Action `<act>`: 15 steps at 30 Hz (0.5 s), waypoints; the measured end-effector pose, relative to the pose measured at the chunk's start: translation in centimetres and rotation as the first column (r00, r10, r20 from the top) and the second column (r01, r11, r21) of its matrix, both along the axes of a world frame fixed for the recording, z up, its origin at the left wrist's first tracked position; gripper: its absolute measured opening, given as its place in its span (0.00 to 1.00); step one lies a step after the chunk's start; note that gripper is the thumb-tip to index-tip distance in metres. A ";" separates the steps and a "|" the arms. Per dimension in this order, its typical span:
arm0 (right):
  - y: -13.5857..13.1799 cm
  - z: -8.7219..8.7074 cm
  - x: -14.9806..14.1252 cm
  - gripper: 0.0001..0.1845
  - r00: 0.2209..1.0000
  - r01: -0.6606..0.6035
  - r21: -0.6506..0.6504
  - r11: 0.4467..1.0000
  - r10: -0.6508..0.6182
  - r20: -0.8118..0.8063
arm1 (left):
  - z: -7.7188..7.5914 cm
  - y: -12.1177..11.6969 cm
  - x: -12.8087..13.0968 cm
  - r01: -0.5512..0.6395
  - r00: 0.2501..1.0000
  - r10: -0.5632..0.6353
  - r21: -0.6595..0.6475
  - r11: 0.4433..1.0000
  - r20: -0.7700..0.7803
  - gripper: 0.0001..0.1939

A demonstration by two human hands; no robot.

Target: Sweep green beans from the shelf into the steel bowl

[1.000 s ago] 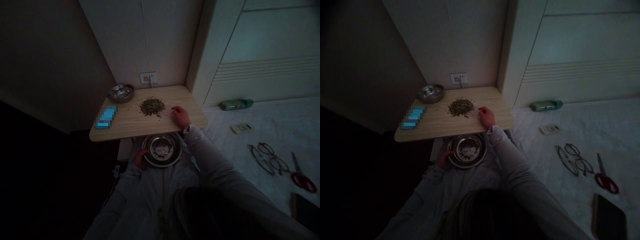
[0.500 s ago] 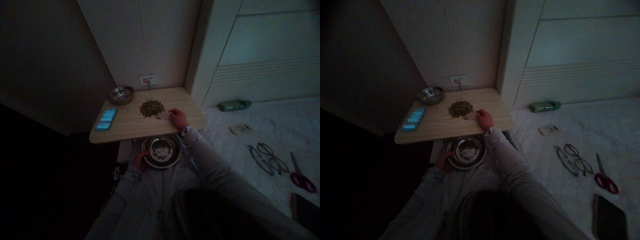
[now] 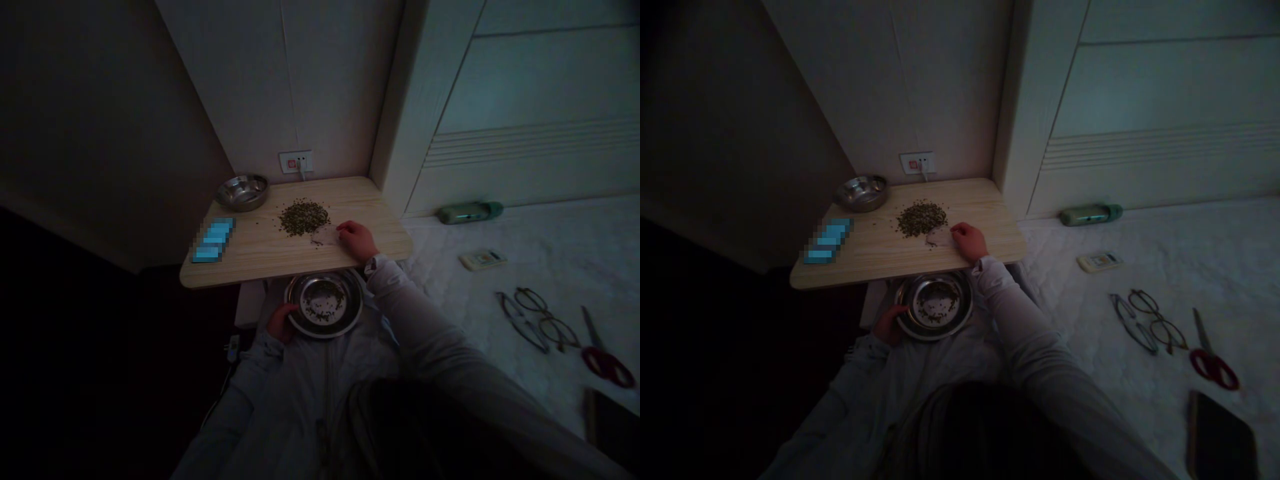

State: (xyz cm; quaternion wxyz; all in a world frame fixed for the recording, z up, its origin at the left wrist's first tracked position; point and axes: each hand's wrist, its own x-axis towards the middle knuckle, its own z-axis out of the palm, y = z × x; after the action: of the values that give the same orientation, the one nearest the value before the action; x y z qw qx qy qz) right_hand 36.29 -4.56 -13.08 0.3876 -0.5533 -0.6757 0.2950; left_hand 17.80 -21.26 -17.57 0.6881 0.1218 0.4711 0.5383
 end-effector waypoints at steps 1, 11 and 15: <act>0.0 0.0 0.0 0.15 1.000 0.005 -0.006 1.000 -0.005 0.001 | 0.0 0.0 0.0 0.000 1.000 0.000 0.000 1.000 0.006 0.04; -0.2 0.3 0.1 0.15 0.995 0.046 -0.006 0.999 -0.046 -0.087 | 0.4 0.0 0.1 0.001 0.999 -0.002 0.034 0.999 0.035 0.06; -0.1 0.3 0.1 0.16 0.996 0.069 0.014 0.998 -0.068 -0.064 | 0.2 0.0 0.1 -0.005 1.000 0.005 0.009 1.000 0.013 0.04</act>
State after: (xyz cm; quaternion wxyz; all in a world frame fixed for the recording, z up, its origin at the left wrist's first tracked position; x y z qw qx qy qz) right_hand 36.35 -4.68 -12.82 0.4233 -0.5634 -0.6459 0.2936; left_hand 17.86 -21.24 -17.42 0.6893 0.1204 0.4644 0.5429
